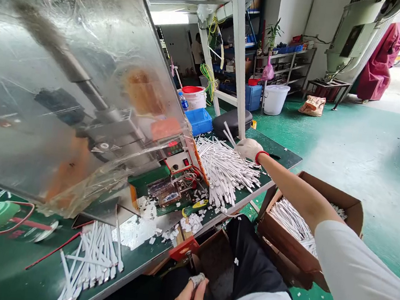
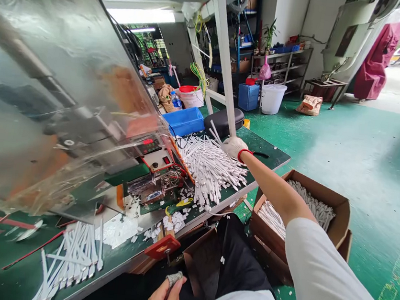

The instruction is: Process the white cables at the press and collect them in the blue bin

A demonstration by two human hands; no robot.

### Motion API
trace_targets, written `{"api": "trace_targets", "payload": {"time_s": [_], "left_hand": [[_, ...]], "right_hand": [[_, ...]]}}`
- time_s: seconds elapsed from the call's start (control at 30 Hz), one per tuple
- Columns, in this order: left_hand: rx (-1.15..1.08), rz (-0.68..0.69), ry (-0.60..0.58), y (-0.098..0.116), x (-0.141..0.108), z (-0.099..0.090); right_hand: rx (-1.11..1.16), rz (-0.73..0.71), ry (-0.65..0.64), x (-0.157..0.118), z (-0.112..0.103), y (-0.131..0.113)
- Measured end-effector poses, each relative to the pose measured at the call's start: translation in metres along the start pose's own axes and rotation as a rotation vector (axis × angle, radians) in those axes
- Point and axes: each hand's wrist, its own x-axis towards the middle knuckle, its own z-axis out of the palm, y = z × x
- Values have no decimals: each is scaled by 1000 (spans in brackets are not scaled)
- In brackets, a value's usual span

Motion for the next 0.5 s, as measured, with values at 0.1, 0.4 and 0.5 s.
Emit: {"api": "trace_targets", "payload": {"time_s": [0.1, 0.4, 0.5], "left_hand": [[-200, -4, -164, 28, 3, 7], [-579, 188, -121, 117, 31, 5], [-626, 151, -90, 116, 33, 3]], "right_hand": [[357, -79, -183, -29, -2, -16], [743, -78, -579, -152, 43, -58], [688, -87, -586, -168, 56, -60]]}}
